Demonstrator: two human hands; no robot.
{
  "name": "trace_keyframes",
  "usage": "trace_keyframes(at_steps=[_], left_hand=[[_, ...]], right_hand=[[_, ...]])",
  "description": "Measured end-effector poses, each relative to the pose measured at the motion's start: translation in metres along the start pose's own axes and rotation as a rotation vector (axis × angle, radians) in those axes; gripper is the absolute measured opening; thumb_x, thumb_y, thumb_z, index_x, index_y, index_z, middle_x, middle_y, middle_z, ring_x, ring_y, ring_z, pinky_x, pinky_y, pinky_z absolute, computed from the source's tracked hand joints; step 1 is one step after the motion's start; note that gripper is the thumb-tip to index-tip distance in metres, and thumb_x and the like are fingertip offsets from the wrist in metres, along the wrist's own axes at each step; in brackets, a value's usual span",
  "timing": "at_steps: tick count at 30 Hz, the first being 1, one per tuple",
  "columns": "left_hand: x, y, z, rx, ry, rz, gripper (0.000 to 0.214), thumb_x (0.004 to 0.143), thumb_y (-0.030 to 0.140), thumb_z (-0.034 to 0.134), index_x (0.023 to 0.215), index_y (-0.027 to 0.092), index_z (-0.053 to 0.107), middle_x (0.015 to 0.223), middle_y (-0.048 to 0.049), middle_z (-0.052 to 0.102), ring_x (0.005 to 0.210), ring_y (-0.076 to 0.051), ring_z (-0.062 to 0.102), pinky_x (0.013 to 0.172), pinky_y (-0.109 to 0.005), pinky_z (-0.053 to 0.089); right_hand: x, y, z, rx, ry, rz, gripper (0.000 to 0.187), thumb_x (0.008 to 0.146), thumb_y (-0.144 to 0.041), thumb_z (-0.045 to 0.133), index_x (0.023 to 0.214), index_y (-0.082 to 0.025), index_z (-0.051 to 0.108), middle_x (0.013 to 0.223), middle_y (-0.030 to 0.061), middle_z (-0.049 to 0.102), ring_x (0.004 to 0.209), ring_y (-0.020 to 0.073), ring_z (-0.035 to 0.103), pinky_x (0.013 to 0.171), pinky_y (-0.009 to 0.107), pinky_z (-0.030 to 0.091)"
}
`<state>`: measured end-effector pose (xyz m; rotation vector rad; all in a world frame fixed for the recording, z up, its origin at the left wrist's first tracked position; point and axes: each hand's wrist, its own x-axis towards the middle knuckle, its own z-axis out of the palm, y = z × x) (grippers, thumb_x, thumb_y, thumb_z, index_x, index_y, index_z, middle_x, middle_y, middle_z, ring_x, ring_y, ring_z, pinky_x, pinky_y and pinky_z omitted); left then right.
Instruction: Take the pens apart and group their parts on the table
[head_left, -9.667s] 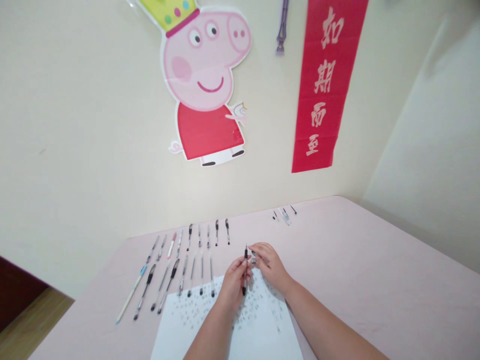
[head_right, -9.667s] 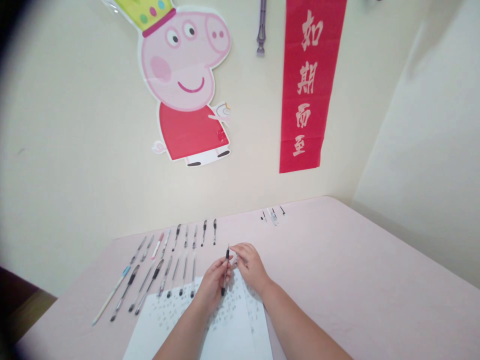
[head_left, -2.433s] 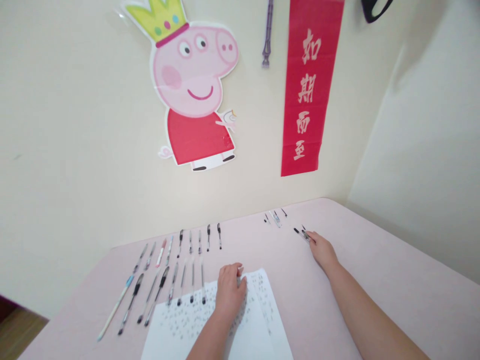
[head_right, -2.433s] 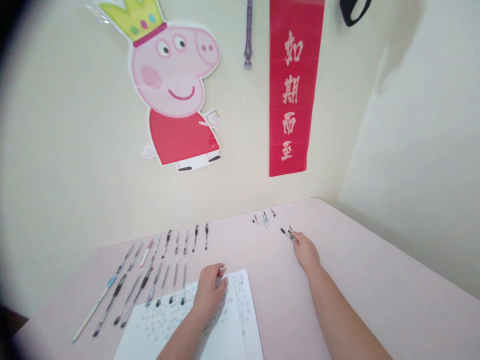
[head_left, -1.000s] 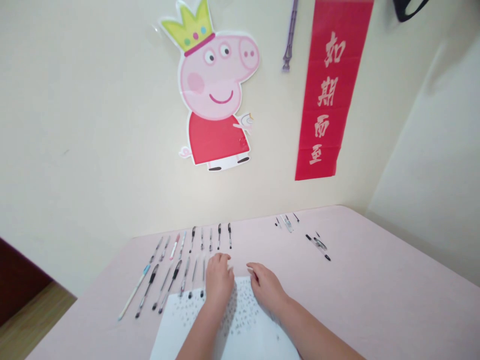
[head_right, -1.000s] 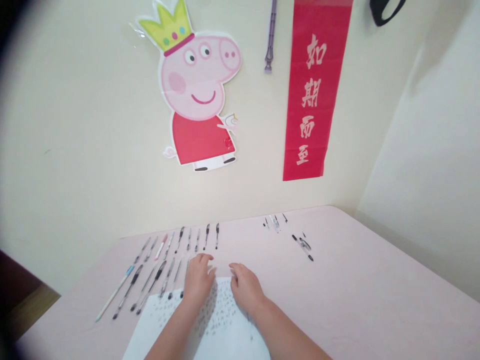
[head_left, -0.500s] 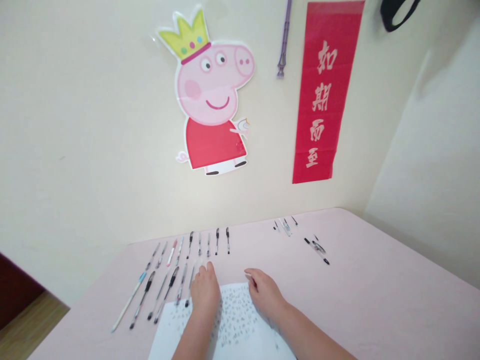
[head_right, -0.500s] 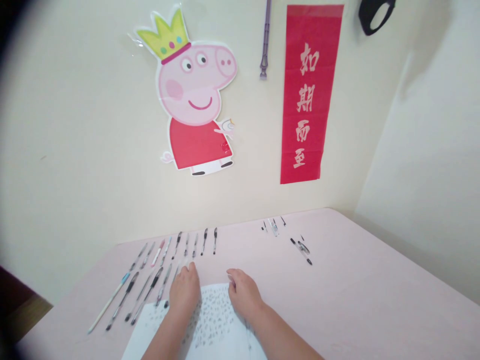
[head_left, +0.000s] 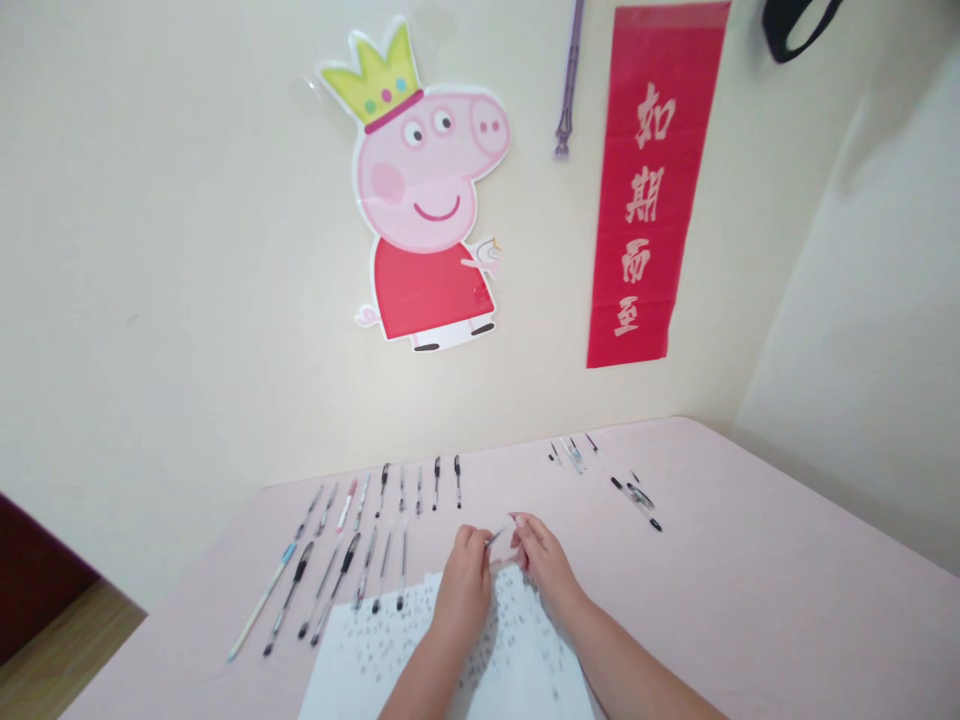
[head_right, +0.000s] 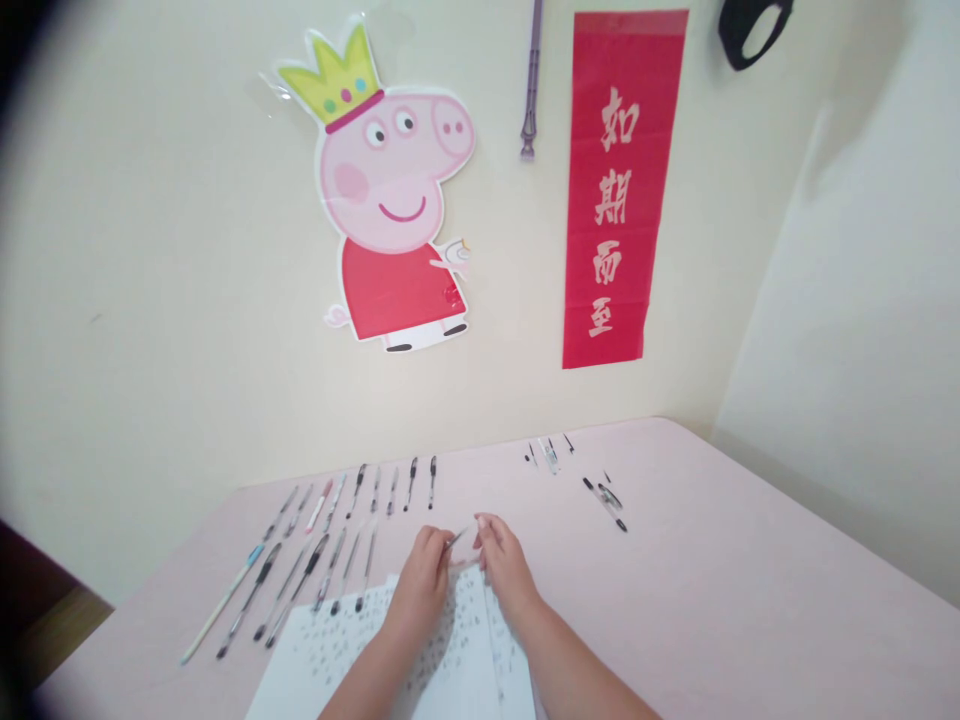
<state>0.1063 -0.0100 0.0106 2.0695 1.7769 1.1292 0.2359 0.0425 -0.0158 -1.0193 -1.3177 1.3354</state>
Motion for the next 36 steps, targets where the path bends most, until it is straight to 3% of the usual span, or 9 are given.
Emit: trace_keyframes(at_steps=[3, 7, 12, 17, 23, 29, 36], left_hand=[[-0.003, 0.003, 0.001, 0.014, -0.029, 0.029, 0.029, 0.083, 0.008, 0.033, 0.100, 0.018, 0.053, 0.094, -0.0066, 0.052, 0.086, -0.016, 0.055, 0.078, -0.031, 0.046], [-0.005, 0.005, -0.002, 0.100, -0.065, 0.027, 0.026, 0.087, 0.012, 0.030, 0.100, 0.018, 0.052, 0.096, -0.0076, 0.052, 0.089, -0.017, 0.054, 0.080, -0.031, 0.045], [-0.005, 0.007, -0.004, 0.217, -0.071, -0.010, 0.024, 0.090, 0.025, 0.032, 0.100, 0.020, 0.053, 0.095, -0.0068, 0.055, 0.087, -0.018, 0.055, 0.078, -0.031, 0.044], [-0.004, 0.004, -0.003, 0.275, -0.127, -0.048, 0.026, 0.091, 0.024, 0.031, 0.091, 0.019, 0.057, 0.089, -0.0062, 0.057, 0.085, -0.018, 0.056, 0.076, -0.029, 0.042], [-0.003, -0.002, -0.002, 0.205, -0.129, -0.058, 0.023, 0.089, 0.022, 0.034, 0.088, 0.018, 0.057, 0.088, -0.0059, 0.056, 0.080, -0.017, 0.055, 0.073, -0.027, 0.042], [-0.003, 0.000, -0.003, 0.139, -0.139, -0.062, 0.026, 0.090, 0.024, 0.033, 0.091, 0.018, 0.058, 0.090, -0.0070, 0.057, 0.084, -0.018, 0.055, 0.077, -0.029, 0.043], [-0.002, 0.000, -0.003, 0.145, -0.158, -0.063, 0.029, 0.090, 0.024, 0.032, 0.092, 0.018, 0.061, 0.088, -0.0067, 0.058, 0.085, -0.017, 0.056, 0.078, -0.028, 0.043]], right_hand=[[0.001, -0.008, -0.003, 0.071, -0.013, 0.048, 0.040, 0.079, -0.057, 0.049, 0.083, -0.019, 0.055, 0.052, -0.0070, 0.044, 0.036, 0.0069, 0.032, 0.034, 0.019, 0.024], [0.002, -0.009, -0.004, 0.075, -0.052, 0.038, 0.038, 0.075, -0.056, 0.054, 0.069, -0.018, 0.051, 0.047, -0.0072, 0.043, 0.039, 0.0071, 0.036, 0.038, 0.019, 0.027], [0.000, -0.008, 0.000, 0.038, -0.104, 0.033, 0.035, 0.074, -0.052, 0.055, 0.071, -0.017, 0.054, 0.054, -0.0047, 0.050, 0.041, 0.0068, 0.039, 0.039, 0.019, 0.029], [0.000, -0.010, 0.002, 0.014, -0.155, 0.021, 0.029, 0.072, -0.045, 0.058, 0.070, -0.016, 0.057, 0.055, -0.0035, 0.050, 0.043, 0.0077, 0.041, 0.041, 0.020, 0.031], [0.000, -0.009, 0.005, 0.006, -0.153, 0.034, 0.030, 0.072, -0.044, 0.056, 0.081, -0.016, 0.059, 0.062, -0.0021, 0.053, 0.045, 0.0089, 0.043, 0.041, 0.021, 0.032], [-0.001, -0.007, 0.006, -0.021, -0.163, 0.018, 0.018, 0.071, -0.033, 0.056, 0.077, -0.016, 0.059, 0.061, -0.0027, 0.054, 0.050, 0.0096, 0.046, 0.046, 0.021, 0.036], [-0.001, -0.006, 0.006, -0.022, -0.167, 0.003, 0.017, 0.072, -0.033, 0.055, 0.078, -0.017, 0.059, 0.061, -0.0028, 0.054, 0.049, 0.0092, 0.045, 0.045, 0.020, 0.035]])
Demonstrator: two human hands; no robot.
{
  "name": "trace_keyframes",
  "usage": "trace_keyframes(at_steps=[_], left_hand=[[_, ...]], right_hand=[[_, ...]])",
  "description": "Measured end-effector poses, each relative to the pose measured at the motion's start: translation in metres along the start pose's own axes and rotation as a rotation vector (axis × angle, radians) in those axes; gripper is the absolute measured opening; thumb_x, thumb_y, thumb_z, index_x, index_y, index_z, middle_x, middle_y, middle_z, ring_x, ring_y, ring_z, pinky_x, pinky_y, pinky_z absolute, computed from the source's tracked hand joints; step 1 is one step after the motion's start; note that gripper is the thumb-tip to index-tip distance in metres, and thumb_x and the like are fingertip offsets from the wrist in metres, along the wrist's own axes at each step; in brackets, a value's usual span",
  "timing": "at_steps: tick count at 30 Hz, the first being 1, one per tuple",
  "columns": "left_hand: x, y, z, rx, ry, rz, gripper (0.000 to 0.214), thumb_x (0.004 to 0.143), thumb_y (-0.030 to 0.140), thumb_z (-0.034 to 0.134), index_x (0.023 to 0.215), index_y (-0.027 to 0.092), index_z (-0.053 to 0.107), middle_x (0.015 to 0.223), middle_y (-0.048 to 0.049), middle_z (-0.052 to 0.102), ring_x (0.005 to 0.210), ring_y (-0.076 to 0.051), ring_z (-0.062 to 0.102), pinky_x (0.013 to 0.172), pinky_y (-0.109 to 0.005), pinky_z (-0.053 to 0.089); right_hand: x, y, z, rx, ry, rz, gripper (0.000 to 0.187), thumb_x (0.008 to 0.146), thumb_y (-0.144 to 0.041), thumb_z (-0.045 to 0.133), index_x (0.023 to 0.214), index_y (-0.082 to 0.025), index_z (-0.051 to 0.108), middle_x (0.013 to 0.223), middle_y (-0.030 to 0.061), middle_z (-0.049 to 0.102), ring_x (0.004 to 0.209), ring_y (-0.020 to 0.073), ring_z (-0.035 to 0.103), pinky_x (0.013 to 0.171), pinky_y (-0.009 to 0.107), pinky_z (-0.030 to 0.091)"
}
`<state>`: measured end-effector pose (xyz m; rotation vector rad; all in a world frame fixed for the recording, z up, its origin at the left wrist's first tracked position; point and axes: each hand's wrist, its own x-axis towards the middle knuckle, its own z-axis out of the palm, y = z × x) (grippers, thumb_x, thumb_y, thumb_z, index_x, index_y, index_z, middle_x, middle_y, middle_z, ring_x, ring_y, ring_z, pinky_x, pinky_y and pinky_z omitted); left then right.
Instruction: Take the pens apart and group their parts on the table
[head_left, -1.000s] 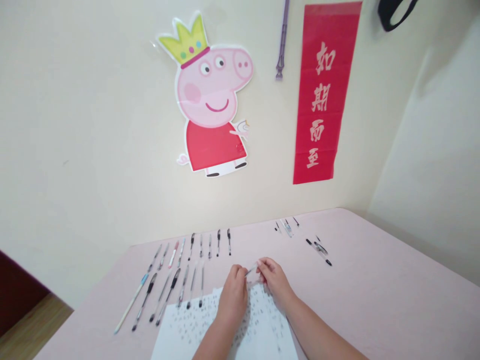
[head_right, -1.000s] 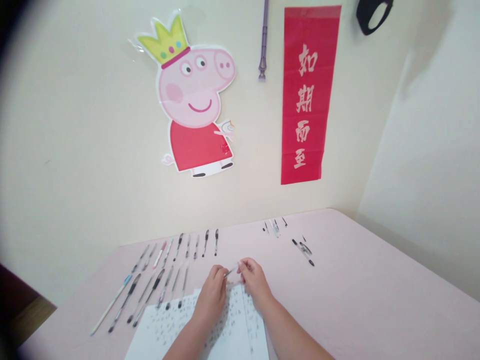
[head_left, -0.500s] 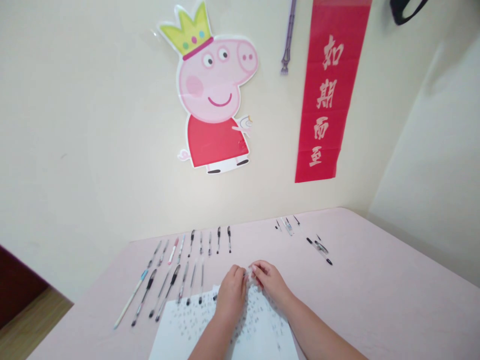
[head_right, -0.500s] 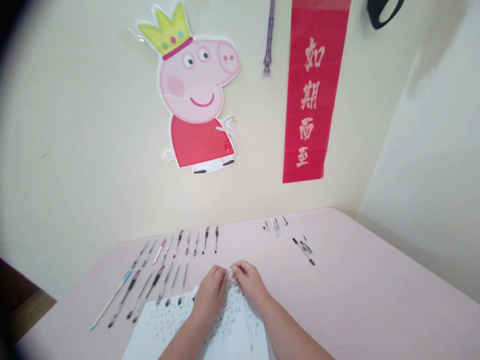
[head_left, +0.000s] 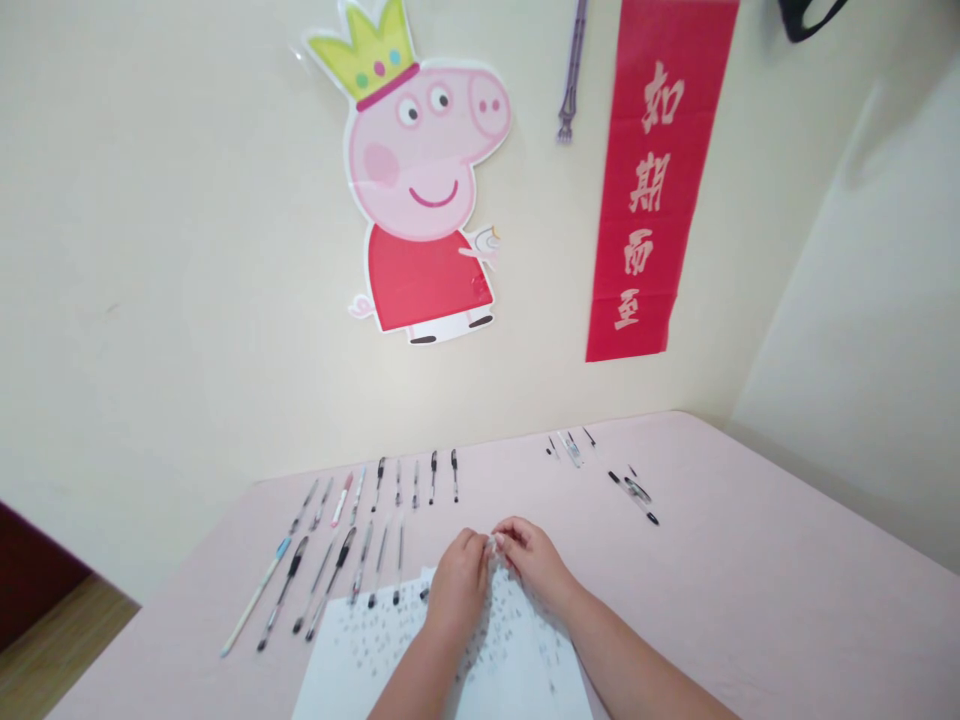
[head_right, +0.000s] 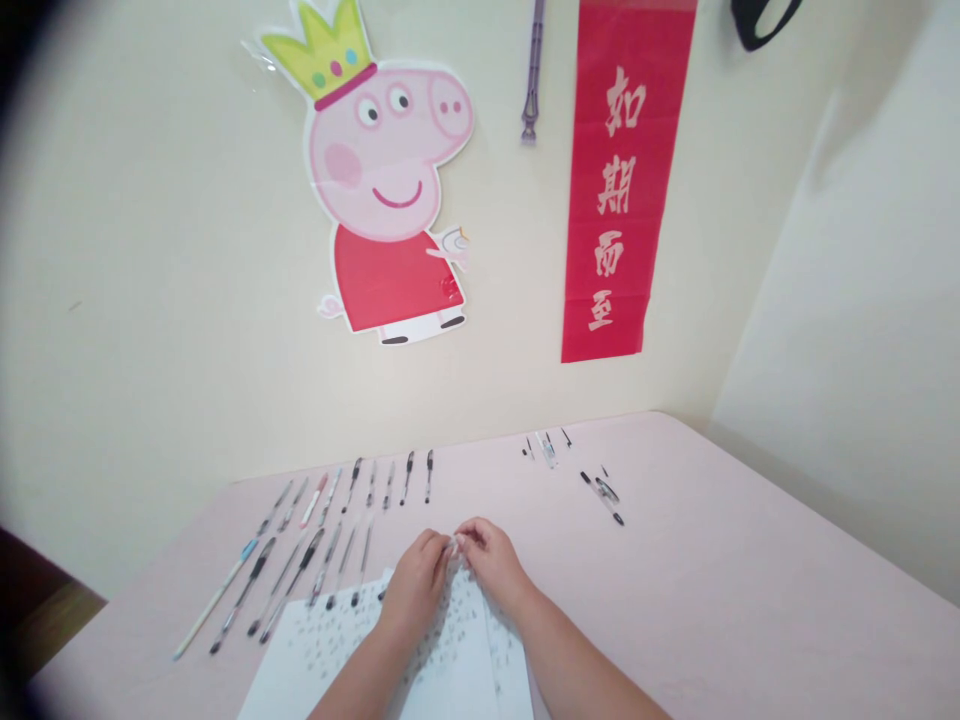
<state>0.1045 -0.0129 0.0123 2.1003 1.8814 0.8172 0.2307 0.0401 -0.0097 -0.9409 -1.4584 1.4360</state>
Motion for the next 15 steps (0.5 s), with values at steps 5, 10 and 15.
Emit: trace_keyframes(at_steps=[5, 10, 15], left_hand=[[0.0002, 0.0005, 0.0000, 0.014, -0.020, -0.021, 0.028, 0.090, 0.023, 0.033, 0.093, 0.018, 0.061, 0.091, -0.0061, 0.059, 0.085, -0.016, 0.057, 0.077, -0.027, 0.042], [-0.0001, 0.0016, -0.0003, 0.032, -0.034, -0.044, 0.028, 0.091, 0.025, 0.033, 0.092, 0.019, 0.061, 0.090, -0.0051, 0.059, 0.083, -0.015, 0.057, 0.075, -0.026, 0.041], [-0.0008, 0.0003, -0.0007, 0.055, -0.033, -0.061, 0.027, 0.091, 0.024, 0.032, 0.096, 0.019, 0.059, 0.093, -0.0055, 0.058, 0.086, -0.016, 0.057, 0.077, -0.028, 0.040]], right_hand=[[0.0000, -0.0001, -0.0015, -0.011, -0.017, 0.013, 0.018, 0.072, -0.033, 0.054, 0.079, -0.017, 0.058, 0.062, -0.0027, 0.054, 0.048, 0.0088, 0.045, 0.043, 0.020, 0.035], [-0.0003, 0.0005, -0.0002, -0.016, -0.021, 0.013, 0.017, 0.073, -0.033, 0.054, 0.078, -0.017, 0.058, 0.061, -0.0027, 0.054, 0.049, 0.0094, 0.046, 0.044, 0.020, 0.036], [0.0014, 0.0026, -0.0050, -0.102, 0.033, -0.039, 0.022, 0.080, -0.036, 0.048, 0.087, -0.018, 0.059, 0.068, 0.0000, 0.058, 0.055, 0.0124, 0.052, 0.048, 0.023, 0.041]])
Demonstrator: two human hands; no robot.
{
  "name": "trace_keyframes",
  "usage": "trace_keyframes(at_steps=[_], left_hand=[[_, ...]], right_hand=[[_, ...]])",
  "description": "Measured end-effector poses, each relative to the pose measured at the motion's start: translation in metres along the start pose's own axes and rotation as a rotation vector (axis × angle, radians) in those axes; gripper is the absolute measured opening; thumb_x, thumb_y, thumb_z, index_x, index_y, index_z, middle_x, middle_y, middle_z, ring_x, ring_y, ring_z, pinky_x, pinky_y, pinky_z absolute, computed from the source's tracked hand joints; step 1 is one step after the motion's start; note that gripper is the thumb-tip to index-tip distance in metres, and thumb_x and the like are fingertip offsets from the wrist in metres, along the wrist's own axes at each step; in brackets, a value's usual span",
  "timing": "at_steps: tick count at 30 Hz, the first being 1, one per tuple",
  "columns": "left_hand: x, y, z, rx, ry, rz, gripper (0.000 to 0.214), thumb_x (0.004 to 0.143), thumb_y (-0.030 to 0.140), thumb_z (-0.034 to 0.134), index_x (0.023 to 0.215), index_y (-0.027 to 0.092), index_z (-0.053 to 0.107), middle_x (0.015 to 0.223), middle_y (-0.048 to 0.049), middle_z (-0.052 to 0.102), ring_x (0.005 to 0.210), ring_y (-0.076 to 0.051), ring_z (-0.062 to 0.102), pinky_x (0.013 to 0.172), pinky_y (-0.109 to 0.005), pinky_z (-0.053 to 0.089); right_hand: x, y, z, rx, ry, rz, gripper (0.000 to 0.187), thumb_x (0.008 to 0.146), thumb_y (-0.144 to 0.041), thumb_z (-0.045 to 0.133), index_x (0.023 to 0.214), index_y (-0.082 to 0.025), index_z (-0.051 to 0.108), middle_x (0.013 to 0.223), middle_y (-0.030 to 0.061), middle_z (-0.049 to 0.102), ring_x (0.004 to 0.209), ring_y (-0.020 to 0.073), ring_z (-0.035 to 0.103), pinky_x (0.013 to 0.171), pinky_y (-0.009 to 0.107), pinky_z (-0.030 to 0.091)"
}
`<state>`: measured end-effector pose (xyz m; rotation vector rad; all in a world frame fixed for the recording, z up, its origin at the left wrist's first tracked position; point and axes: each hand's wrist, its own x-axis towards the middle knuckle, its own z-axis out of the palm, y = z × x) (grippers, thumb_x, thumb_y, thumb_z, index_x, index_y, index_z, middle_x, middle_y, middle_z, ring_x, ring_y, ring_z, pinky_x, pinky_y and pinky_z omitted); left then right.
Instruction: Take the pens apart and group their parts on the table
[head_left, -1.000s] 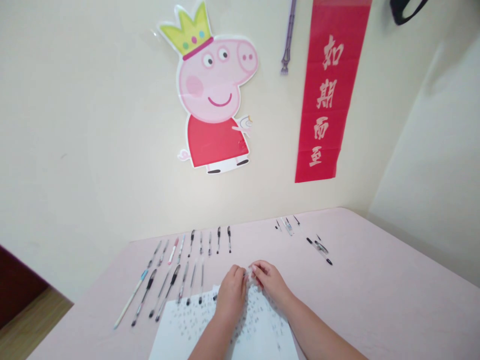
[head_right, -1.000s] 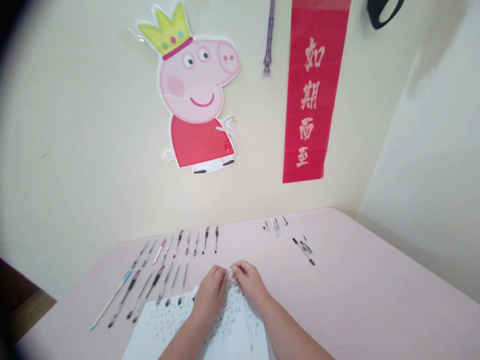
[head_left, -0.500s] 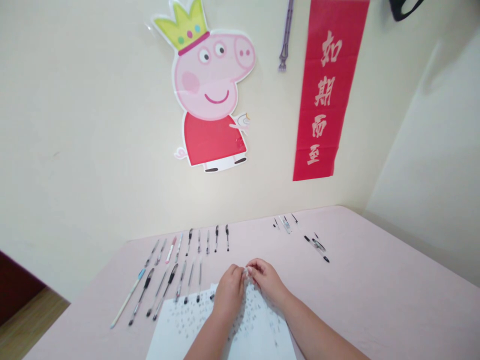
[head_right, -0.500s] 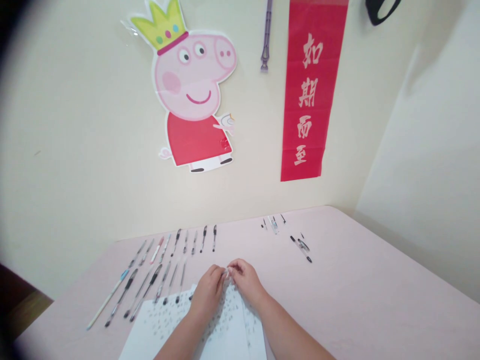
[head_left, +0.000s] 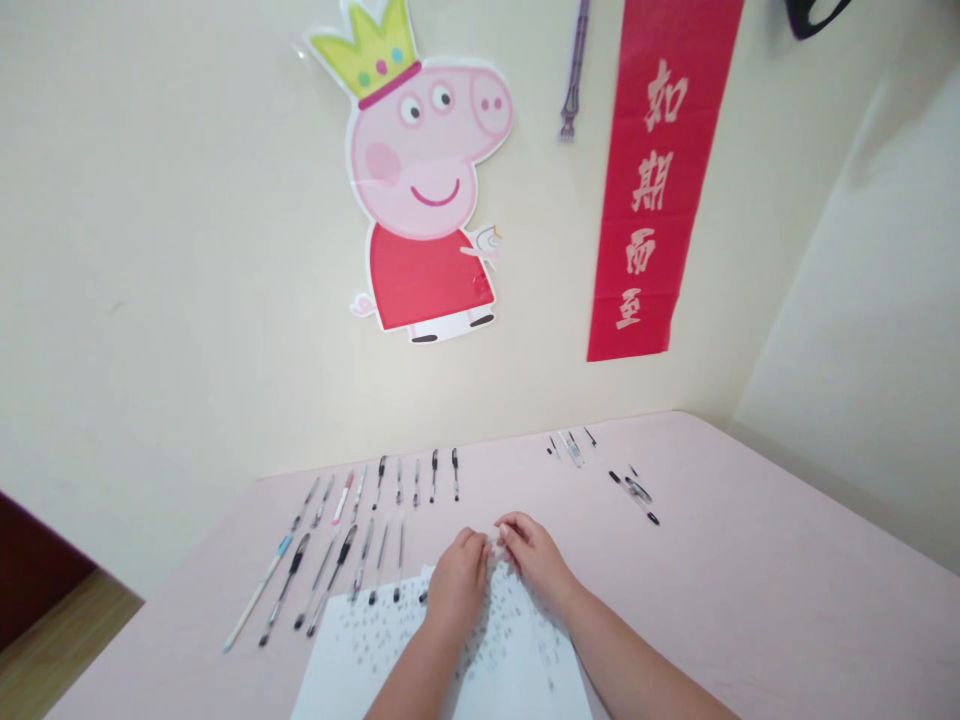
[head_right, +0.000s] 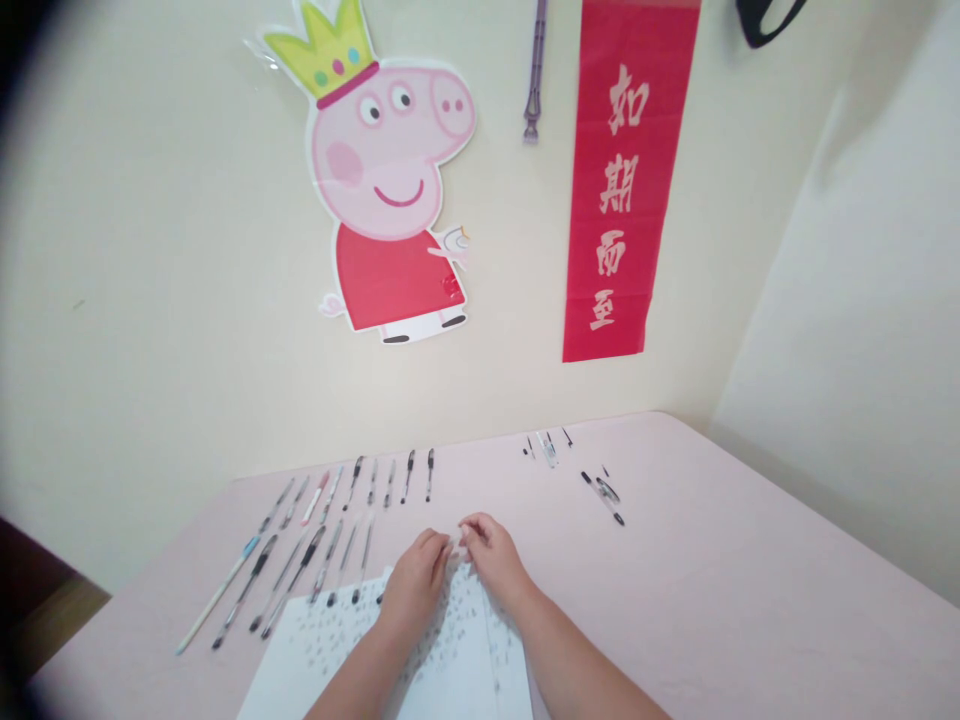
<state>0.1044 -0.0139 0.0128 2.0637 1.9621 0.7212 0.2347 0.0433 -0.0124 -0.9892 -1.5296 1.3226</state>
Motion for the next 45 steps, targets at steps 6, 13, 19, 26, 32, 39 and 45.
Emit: trace_keyframes(at_steps=[6, 13, 19, 26, 32, 39, 45], left_hand=[[0.000, -0.004, -0.002, 0.134, -0.011, -0.053, 0.022, 0.090, 0.023, 0.034, 0.083, 0.020, 0.055, 0.086, -0.0037, 0.056, 0.079, -0.016, 0.056, 0.070, -0.026, 0.037], [0.000, -0.005, 0.001, 0.215, -0.036, -0.061, 0.021, 0.091, 0.024, 0.033, 0.085, 0.019, 0.053, 0.086, -0.0034, 0.057, 0.080, -0.016, 0.055, 0.069, -0.026, 0.035], [-0.002, 0.000, 0.000, 0.311, -0.075, -0.079, 0.022, 0.091, 0.023, 0.032, 0.087, 0.018, 0.053, 0.088, -0.0048, 0.057, 0.080, -0.018, 0.056, 0.066, -0.028, 0.035], [-0.005, 0.000, -0.009, 0.349, -0.145, -0.124, 0.022, 0.091, 0.020, 0.032, 0.089, 0.017, 0.054, 0.090, -0.0058, 0.058, 0.084, -0.018, 0.056, 0.069, -0.028, 0.035], [-0.003, 0.003, -0.013, 0.296, -0.109, -0.097, 0.021, 0.090, 0.020, 0.034, 0.085, 0.018, 0.054, 0.088, -0.0047, 0.058, 0.081, -0.017, 0.055, 0.067, -0.027, 0.034], [0.002, 0.004, -0.008, 0.130, -0.071, -0.065, 0.025, 0.091, 0.025, 0.031, 0.088, 0.019, 0.055, 0.088, -0.0041, 0.058, 0.079, -0.016, 0.055, 0.068, -0.025, 0.034], [0.000, 0.000, -0.007, 0.061, -0.080, -0.060, 0.023, 0.089, 0.022, 0.033, 0.093, 0.020, 0.056, 0.092, -0.0041, 0.059, 0.085, -0.016, 0.056, 0.073, -0.025, 0.036]], right_hand=[[0.003, 0.010, -0.010, -0.456, 0.117, -0.202, 0.025, 0.081, -0.019, 0.044, 0.096, -0.017, 0.064, 0.089, 0.0079, 0.066, 0.087, 0.0201, 0.059, 0.081, 0.033, 0.044], [0.002, 0.009, -0.009, -0.584, 0.106, -0.152, 0.029, 0.079, -0.014, 0.042, 0.098, -0.015, 0.065, 0.092, 0.0082, 0.068, 0.090, 0.0191, 0.060, 0.084, 0.030, 0.042], [0.001, 0.003, -0.008, -0.470, 0.032, -0.165, 0.029, 0.078, -0.012, 0.040, 0.092, -0.016, 0.065, 0.077, 0.0042, 0.068, 0.076, 0.0167, 0.061, 0.075, 0.028, 0.044], [0.004, 0.013, 0.000, -0.207, -0.074, -0.089, 0.026, 0.078, -0.015, 0.041, 0.087, -0.016, 0.065, 0.074, 0.0040, 0.068, 0.072, 0.0161, 0.064, 0.071, 0.029, 0.049], [0.005, 0.010, 0.001, -0.138, -0.053, -0.127, 0.026, 0.078, -0.024, 0.047, 0.098, -0.017, 0.063, 0.089, 0.0068, 0.069, 0.081, 0.0189, 0.063, 0.076, 0.033, 0.049], [0.005, 0.005, 0.001, -0.185, -0.055, -0.160, 0.019, 0.076, -0.026, 0.049, 0.083, -0.017, 0.064, 0.080, 0.0058, 0.067, 0.076, 0.0193, 0.061, 0.071, 0.031, 0.047], [0.004, 0.005, 0.004, -0.139, -0.076, -0.154, 0.020, 0.074, -0.025, 0.052, 0.089, -0.016, 0.063, 0.081, 0.0050, 0.066, 0.073, 0.0182, 0.060, 0.069, 0.030, 0.047]])
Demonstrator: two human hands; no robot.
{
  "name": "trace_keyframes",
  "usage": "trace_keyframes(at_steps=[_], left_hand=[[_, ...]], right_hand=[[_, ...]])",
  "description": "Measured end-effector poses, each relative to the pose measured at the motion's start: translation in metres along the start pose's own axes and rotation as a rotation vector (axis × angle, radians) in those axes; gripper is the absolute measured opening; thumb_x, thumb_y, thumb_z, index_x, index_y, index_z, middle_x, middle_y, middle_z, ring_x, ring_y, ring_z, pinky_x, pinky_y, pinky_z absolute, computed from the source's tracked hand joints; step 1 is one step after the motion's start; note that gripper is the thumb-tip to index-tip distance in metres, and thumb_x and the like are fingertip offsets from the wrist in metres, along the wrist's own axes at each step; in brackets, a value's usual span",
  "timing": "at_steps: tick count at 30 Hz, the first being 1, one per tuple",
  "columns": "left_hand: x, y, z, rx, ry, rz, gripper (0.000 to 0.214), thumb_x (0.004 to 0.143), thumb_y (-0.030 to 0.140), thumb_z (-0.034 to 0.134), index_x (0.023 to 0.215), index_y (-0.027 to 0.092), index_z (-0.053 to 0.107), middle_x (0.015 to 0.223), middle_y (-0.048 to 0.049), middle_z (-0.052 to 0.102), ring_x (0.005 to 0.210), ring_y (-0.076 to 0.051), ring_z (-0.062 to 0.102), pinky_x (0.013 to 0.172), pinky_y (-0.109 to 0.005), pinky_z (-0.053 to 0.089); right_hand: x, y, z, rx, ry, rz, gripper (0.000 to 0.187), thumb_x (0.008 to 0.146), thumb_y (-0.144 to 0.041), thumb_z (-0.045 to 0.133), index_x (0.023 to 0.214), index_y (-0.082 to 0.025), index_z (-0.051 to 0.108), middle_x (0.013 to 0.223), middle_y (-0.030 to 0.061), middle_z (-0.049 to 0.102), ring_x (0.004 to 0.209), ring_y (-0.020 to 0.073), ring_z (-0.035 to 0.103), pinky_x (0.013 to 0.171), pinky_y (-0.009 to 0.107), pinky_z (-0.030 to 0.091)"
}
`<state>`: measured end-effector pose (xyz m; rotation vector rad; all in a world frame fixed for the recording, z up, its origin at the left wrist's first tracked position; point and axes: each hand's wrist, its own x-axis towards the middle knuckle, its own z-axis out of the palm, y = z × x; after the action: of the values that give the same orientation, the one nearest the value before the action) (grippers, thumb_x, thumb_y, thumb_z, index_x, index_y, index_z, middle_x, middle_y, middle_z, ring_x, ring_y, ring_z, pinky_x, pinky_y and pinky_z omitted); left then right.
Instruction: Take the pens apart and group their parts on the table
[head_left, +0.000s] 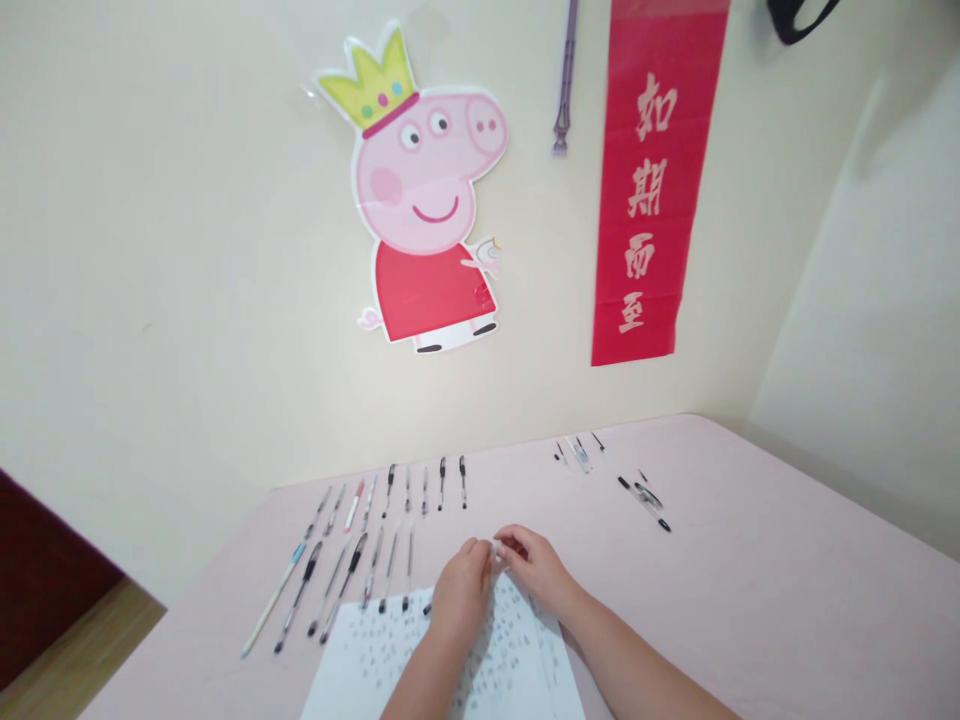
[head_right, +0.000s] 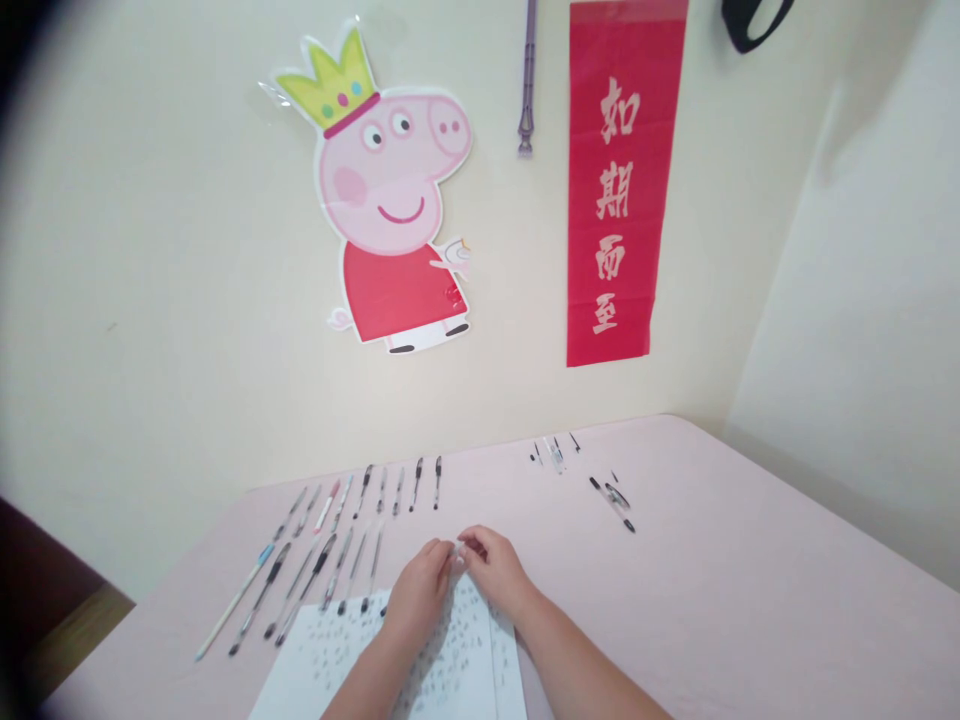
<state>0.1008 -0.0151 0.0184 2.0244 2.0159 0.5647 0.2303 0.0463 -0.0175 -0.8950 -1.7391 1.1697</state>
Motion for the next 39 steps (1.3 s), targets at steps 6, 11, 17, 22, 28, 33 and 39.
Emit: trace_keyframes(at_steps=[6, 11, 17, 22, 28, 33, 39], left_hand=[[-0.001, 0.000, 0.000, 0.000, -0.026, -0.007, 0.024, 0.089, 0.022, 0.034, 0.095, 0.020, 0.057, 0.093, -0.0043, 0.061, 0.087, -0.016, 0.057, 0.073, -0.025, 0.037], [-0.004, -0.005, 0.003, -0.027, -0.015, 0.013, 0.027, 0.090, 0.027, 0.033, 0.101, 0.022, 0.057, 0.097, -0.0046, 0.062, 0.090, -0.017, 0.058, 0.076, -0.026, 0.038], [-0.005, -0.007, 0.004, -0.046, 0.014, 0.055, 0.030, 0.091, 0.030, 0.030, 0.101, 0.021, 0.057, 0.095, -0.0054, 0.061, 0.090, -0.017, 0.057, 0.078, -0.027, 0.039], [-0.006, -0.005, 0.001, -0.049, 0.019, 0.053, 0.032, 0.091, 0.032, 0.030, 0.105, 0.021, 0.056, 0.097, -0.0064, 0.061, 0.089, -0.018, 0.057, 0.077, -0.028, 0.040], [-0.005, -0.006, 0.004, -0.065, 0.023, -0.009, 0.030, 0.088, 0.030, 0.034, 0.111, 0.020, 0.052, 0.101, -0.0077, 0.061, 0.093, -0.020, 0.057, 0.079, -0.030, 0.039], [-0.005, -0.009, 0.007, -0.081, 0.057, -0.026, 0.026, 0.088, 0.029, 0.036, 0.108, 0.019, 0.048, 0.098, -0.0081, 0.061, 0.086, -0.020, 0.057, 0.074, -0.030, 0.038], [-0.005, -0.005, 0.003, -0.085, 0.172, -0.026, 0.011, 0.083, 0.018, 0.038, 0.087, 0.019, 0.048, 0.087, -0.0057, 0.055, 0.080, -0.018, 0.054, 0.073, -0.030, 0.040]], right_hand=[[-0.001, -0.005, -0.001, -0.013, -0.010, 0.013, 0.014, 0.072, -0.021, 0.051, 0.079, -0.017, 0.063, 0.074, 0.0025, 0.064, 0.069, 0.0162, 0.057, 0.066, 0.028, 0.044], [0.000, -0.004, -0.003, 0.008, -0.040, 0.038, 0.010, 0.070, -0.021, 0.053, 0.076, -0.017, 0.061, 0.068, 0.0006, 0.061, 0.065, 0.0152, 0.055, 0.062, 0.026, 0.042], [0.000, -0.002, -0.006, 0.028, -0.057, 0.030, 0.012, 0.072, -0.026, 0.055, 0.076, -0.017, 0.061, 0.070, 0.0016, 0.061, 0.067, 0.0161, 0.056, 0.063, 0.027, 0.043], [0.000, 0.000, -0.005, 0.043, -0.061, 0.046, 0.013, 0.072, -0.024, 0.053, 0.078, -0.016, 0.061, 0.073, 0.0035, 0.063, 0.070, 0.0175, 0.059, 0.066, 0.029, 0.045], [0.000, -0.001, -0.006, 0.049, -0.045, 0.049, 0.012, 0.072, -0.024, 0.053, 0.077, -0.017, 0.061, 0.072, 0.0022, 0.063, 0.068, 0.0163, 0.058, 0.065, 0.028, 0.046], [0.002, -0.002, -0.012, 0.017, -0.003, 0.041, 0.012, 0.073, -0.026, 0.054, 0.078, -0.018, 0.060, 0.071, 0.0012, 0.062, 0.065, 0.0150, 0.056, 0.062, 0.027, 0.045], [0.007, 0.009, -0.020, -0.058, 0.157, 0.056, 0.013, 0.074, -0.027, 0.052, 0.080, -0.018, 0.059, 0.074, 0.0028, 0.062, 0.068, 0.0170, 0.058, 0.064, 0.029, 0.046]])
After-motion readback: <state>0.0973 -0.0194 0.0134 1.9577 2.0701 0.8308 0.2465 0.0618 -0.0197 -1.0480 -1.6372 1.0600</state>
